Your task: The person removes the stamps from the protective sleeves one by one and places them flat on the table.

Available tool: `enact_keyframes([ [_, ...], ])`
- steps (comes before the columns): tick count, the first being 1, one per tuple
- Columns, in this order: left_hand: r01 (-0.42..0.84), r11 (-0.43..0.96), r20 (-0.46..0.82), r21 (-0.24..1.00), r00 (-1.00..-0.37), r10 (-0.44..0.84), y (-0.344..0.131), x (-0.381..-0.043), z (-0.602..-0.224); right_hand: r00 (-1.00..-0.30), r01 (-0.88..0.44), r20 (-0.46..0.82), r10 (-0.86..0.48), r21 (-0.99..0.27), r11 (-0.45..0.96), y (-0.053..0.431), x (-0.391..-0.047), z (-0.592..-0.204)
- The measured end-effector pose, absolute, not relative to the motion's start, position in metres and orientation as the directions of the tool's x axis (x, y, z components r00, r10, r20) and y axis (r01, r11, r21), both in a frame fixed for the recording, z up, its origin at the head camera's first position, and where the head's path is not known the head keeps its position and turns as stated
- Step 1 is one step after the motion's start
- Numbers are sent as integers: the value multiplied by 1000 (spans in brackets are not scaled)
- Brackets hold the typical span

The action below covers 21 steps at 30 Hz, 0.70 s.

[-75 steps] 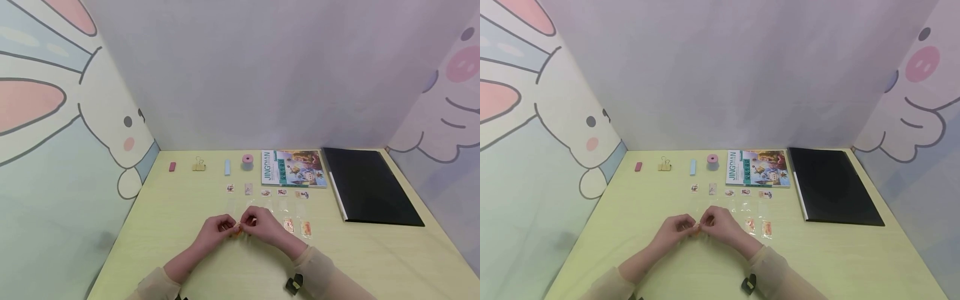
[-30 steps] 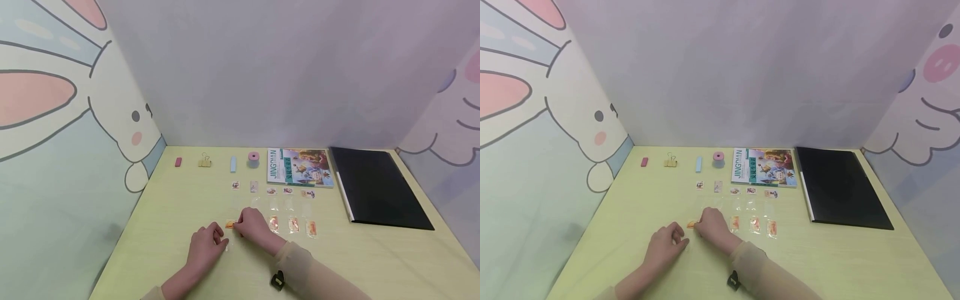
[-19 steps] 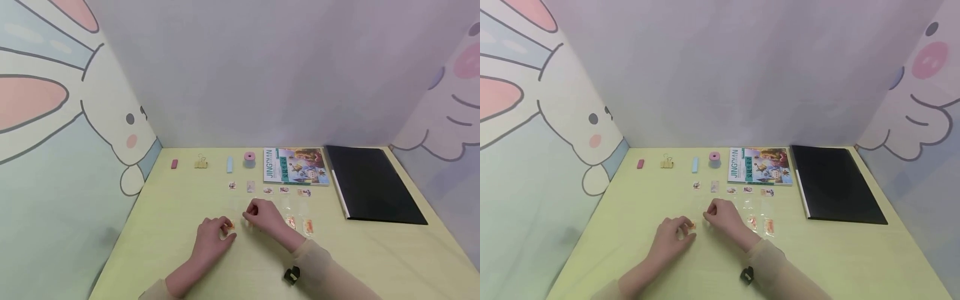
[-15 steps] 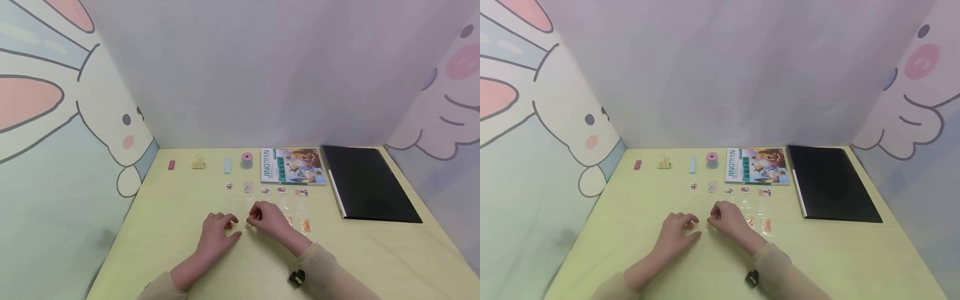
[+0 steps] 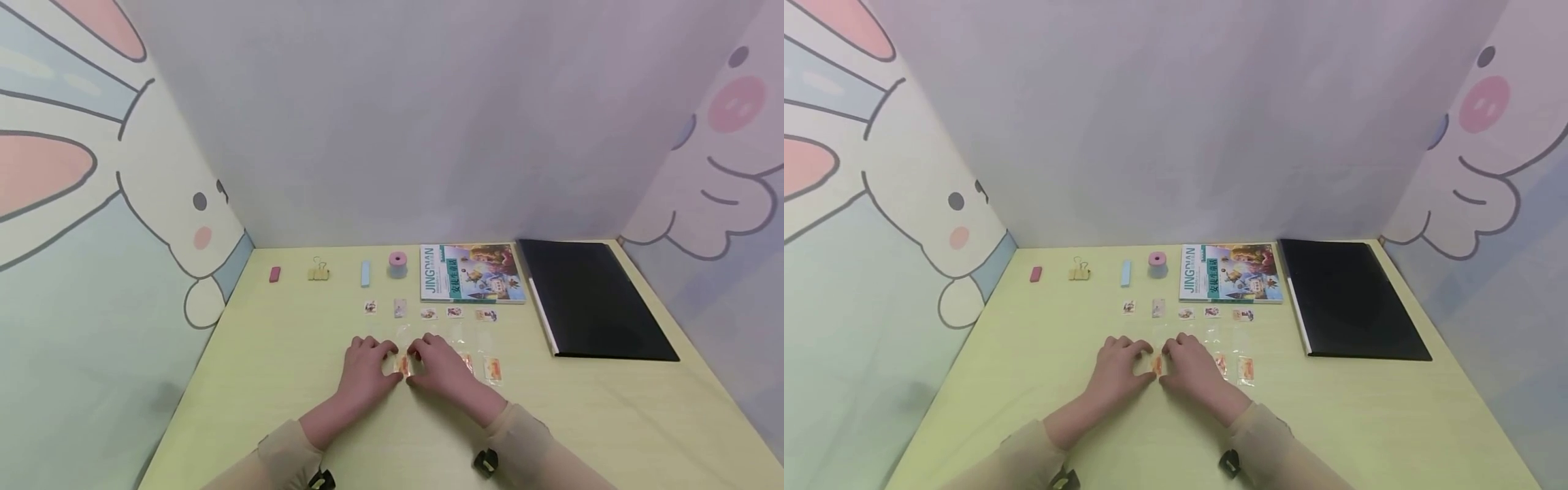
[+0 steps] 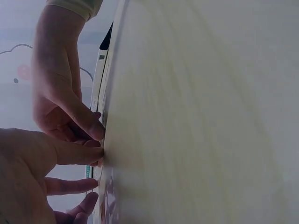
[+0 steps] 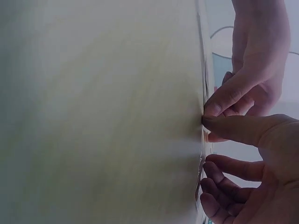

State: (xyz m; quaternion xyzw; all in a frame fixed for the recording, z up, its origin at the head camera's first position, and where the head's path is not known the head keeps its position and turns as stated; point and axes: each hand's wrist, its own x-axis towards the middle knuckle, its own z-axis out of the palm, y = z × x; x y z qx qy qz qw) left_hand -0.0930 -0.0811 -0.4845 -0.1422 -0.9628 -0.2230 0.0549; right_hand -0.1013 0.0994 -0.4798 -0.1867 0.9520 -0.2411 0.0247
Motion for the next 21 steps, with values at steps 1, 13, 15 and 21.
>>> enact_keyframes([
  [1, 303, 860, 171, 411, -952, 254, -81, -93, -485, -928, -348, 46, -370, -465, 814, 99, -101, -479],
  [13, 320, 840, 142, 438, -947, 287, -79, -97, -484, -928, -337, 23, -373, -480, 810, 97, -102, -480],
  [15, 330, 823, 145, 462, -944, 298, -78, -97, -483, -926, -343, 28, -378, -484, 805, 96, -102, -480],
  [21, 333, 774, 155, 538, -942, 297, -76, -94, -481, -903, -386, 67, -425, -562, 731, 95, -103, -478],
])
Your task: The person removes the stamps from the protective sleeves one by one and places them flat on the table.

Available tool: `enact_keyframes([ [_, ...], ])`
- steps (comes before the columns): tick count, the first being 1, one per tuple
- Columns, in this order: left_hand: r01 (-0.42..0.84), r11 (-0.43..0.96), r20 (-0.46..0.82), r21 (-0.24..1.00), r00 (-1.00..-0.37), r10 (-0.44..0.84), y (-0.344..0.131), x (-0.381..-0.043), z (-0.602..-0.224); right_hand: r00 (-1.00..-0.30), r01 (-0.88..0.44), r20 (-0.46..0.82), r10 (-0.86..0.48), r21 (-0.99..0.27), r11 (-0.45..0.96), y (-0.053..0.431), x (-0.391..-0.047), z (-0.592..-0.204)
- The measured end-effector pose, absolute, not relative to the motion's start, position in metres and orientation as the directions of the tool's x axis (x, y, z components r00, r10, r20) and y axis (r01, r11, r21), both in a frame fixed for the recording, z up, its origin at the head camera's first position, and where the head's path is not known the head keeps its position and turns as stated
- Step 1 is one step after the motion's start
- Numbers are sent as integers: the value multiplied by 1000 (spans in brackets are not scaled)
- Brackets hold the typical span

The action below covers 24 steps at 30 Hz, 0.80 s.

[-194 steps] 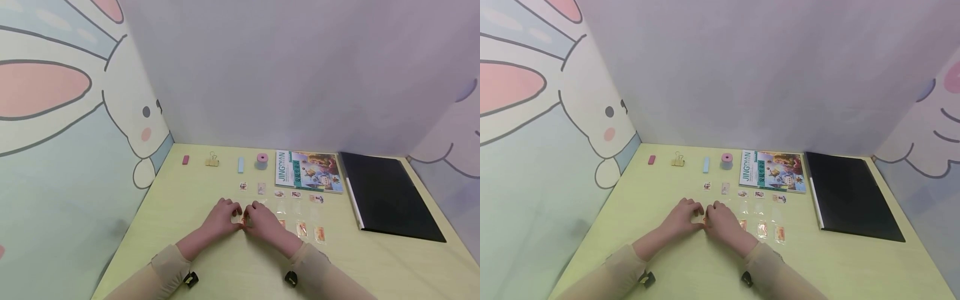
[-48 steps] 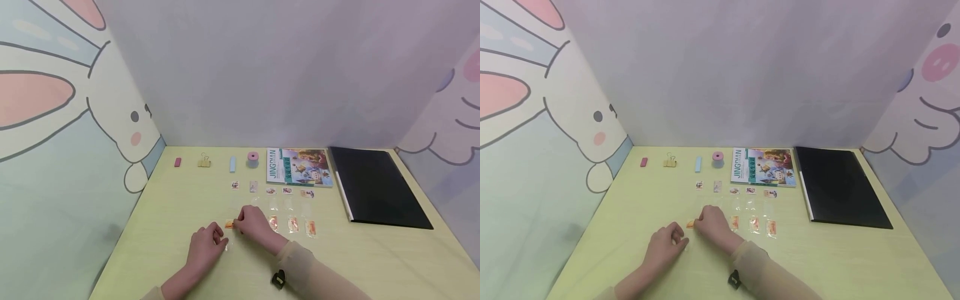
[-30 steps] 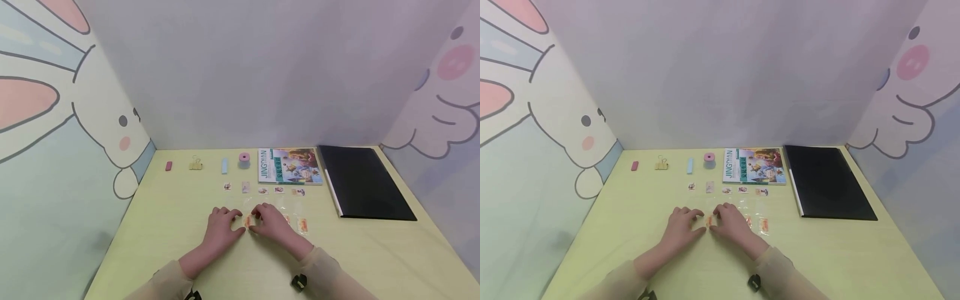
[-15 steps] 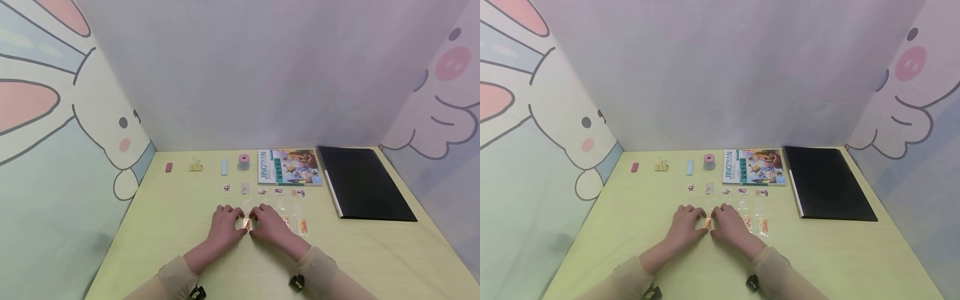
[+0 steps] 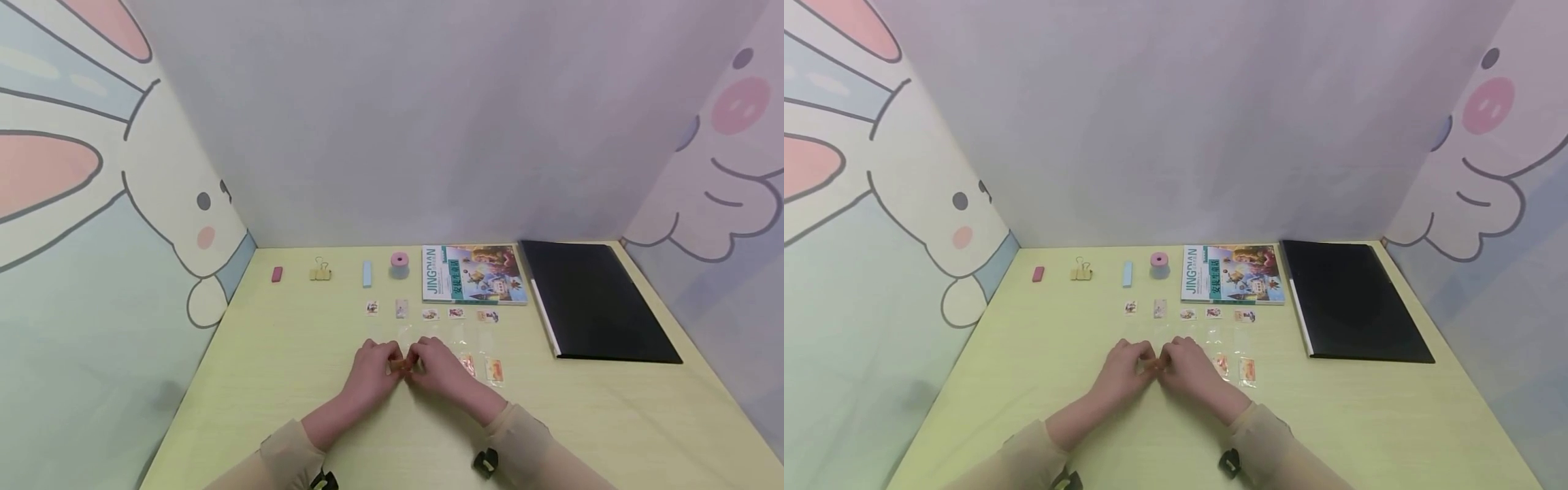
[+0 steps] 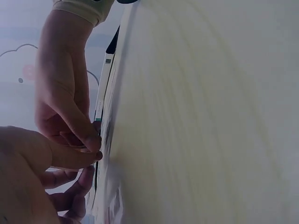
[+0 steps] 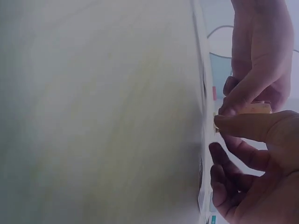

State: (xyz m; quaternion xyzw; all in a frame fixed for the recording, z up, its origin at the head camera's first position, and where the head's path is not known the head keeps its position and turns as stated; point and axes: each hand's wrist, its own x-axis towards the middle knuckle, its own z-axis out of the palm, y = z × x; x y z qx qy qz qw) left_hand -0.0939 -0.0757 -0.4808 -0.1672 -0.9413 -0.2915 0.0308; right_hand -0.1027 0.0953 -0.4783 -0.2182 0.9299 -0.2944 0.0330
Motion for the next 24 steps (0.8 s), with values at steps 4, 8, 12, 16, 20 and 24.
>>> enact_keyframes([
  [4, 284, 708, 130, 646, -956, 265, -80, -92, -475, -895, -323, 20, -446, -718, 616, 99, -102, -474],
  [8, 156, 537, 13, 829, -966, 260, -86, -90, -458, -883, -194, -43, -467, -872, 448, 106, -102, -469],
  [12, -12, 349, -116, 937, -953, 281, -88, -83, -437, -865, -118, -65, -498, -938, 326, 112, -100, -468],
  [16, -105, 244, -176, 964, -941, 289, -89, -83, -442, -849, -77, -69, -523, -964, 253, 116, -97, -468],
  [20, -139, 214, -195, 967, -944, 268, -89, -84, -456, -847, -62, -63, -528, -974, 216, 117, -95, -469],
  [24, -143, 217, -201, 966, -941, 274, -88, -81, -461, -860, -76, -63, -506, -965, 250, 116, -92, -467],
])
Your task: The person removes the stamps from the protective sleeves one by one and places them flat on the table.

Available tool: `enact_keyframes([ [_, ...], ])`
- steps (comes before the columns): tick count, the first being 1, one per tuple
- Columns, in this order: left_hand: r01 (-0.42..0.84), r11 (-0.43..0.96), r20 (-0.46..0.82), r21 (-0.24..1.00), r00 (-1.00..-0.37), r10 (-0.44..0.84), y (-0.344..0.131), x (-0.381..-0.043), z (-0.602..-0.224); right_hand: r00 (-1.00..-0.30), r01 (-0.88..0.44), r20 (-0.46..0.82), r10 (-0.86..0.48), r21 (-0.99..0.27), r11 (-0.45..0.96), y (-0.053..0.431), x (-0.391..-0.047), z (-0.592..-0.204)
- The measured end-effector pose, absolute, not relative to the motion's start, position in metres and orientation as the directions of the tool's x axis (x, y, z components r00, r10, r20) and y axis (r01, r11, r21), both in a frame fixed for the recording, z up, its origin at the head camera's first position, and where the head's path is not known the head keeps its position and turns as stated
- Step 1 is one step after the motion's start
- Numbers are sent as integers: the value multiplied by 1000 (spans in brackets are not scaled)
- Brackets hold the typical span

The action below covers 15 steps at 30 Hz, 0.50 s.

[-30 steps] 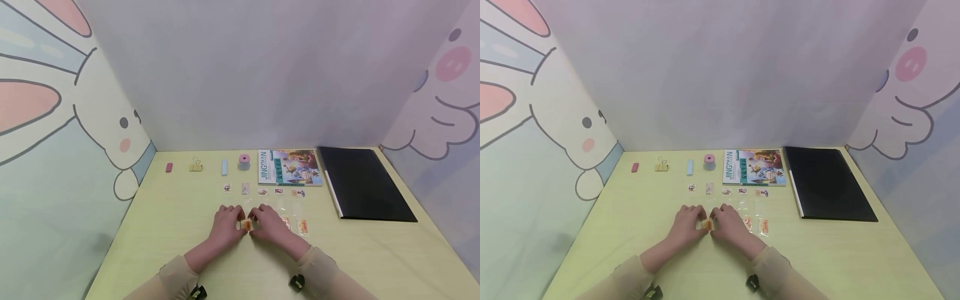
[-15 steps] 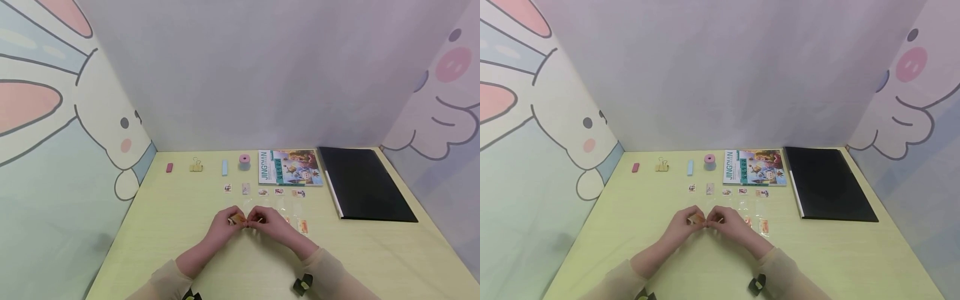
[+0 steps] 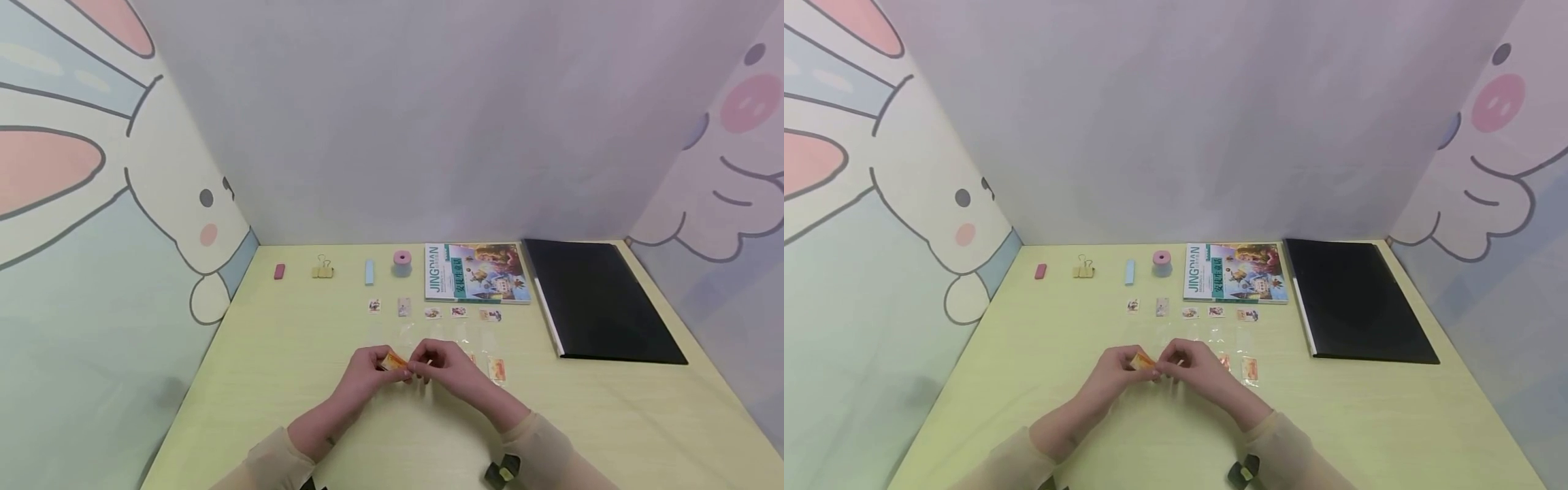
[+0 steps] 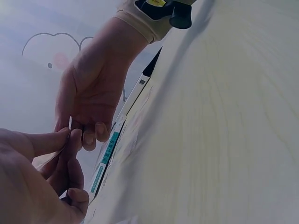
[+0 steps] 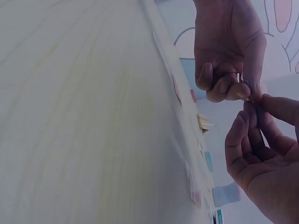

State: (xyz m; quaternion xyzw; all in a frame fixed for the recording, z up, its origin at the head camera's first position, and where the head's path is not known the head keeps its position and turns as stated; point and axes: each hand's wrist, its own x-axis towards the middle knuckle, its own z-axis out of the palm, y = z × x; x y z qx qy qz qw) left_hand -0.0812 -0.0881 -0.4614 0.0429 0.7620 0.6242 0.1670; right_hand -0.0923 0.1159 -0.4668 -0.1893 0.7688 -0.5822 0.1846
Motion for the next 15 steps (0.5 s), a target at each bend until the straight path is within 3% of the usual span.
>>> enact_keyframes([
  [8, -97, 233, -175, 968, -924, 341, -91, -84, -463, -853, -76, -78, -517, -960, 270, 119, -86, -443],
  [15, -202, 68, -212, 977, -906, 366, -101, -89, -462, -844, 9, -100, -527, -985, 171, 128, -93, -458],
])
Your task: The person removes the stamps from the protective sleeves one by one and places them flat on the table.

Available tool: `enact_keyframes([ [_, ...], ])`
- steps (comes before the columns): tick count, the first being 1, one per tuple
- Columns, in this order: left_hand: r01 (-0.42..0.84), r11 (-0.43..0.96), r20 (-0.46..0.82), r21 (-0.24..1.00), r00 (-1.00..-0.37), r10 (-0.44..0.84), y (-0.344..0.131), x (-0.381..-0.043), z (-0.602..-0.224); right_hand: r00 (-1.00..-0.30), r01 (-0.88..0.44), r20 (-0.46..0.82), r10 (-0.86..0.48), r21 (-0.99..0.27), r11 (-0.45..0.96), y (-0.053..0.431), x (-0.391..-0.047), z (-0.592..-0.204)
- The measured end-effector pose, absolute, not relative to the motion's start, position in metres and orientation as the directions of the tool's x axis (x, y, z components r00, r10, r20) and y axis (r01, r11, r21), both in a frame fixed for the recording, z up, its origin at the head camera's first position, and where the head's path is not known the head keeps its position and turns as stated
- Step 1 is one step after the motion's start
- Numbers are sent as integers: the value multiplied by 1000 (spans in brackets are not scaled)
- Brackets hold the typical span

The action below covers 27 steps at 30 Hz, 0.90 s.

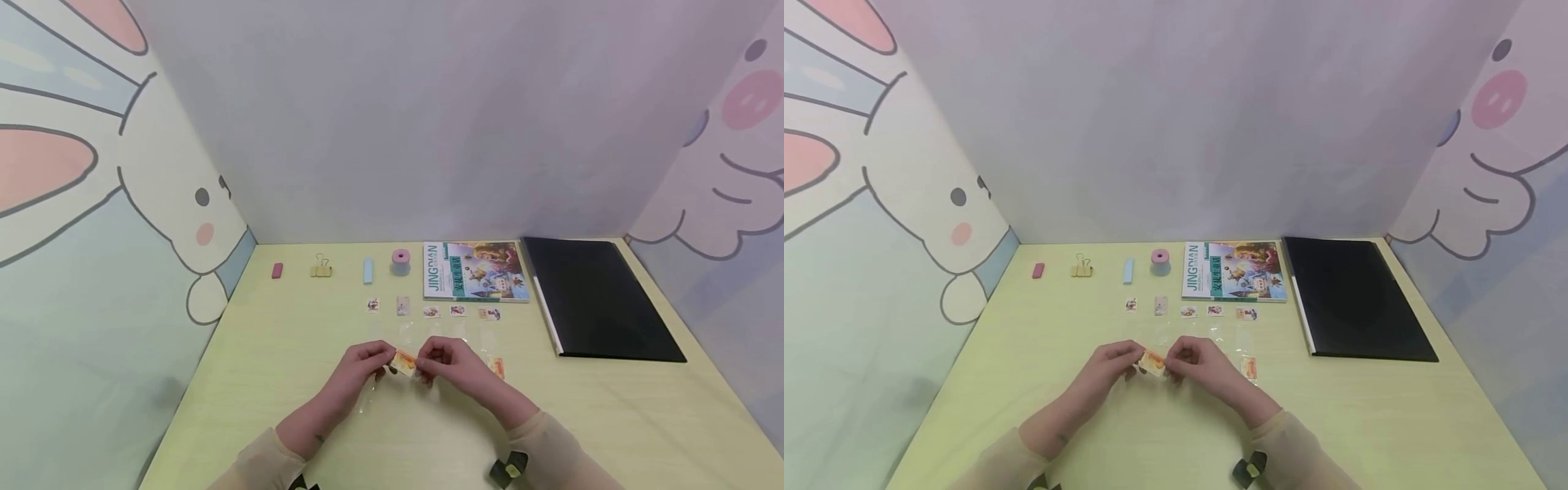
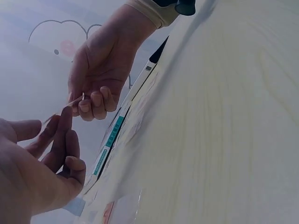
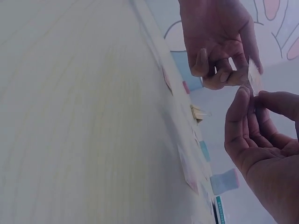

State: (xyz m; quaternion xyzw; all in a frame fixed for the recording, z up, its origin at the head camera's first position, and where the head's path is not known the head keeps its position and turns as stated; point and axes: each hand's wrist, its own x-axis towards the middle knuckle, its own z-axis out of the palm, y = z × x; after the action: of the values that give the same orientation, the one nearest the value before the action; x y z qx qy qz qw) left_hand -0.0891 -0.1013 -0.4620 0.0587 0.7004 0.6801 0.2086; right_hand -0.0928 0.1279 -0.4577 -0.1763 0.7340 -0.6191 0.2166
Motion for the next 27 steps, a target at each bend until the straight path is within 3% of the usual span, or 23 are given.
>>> enact_keyframes([
  [9, -146, 1, -129, 989, -871, 474, -103, -86, -465, -831, 63, -106, -546, -993, 97, 133, -93, -467],
  [19, 39, 213, -28, 976, -953, 303, -103, -84, -463, -883, -36, -79, -463, -972, 234, 132, -90, -469],
  [27, 36, 310, -41, 950, -970, 239, -102, -84, -465, -910, -67, -74, -408, -945, 319, 127, -82, -465],
])
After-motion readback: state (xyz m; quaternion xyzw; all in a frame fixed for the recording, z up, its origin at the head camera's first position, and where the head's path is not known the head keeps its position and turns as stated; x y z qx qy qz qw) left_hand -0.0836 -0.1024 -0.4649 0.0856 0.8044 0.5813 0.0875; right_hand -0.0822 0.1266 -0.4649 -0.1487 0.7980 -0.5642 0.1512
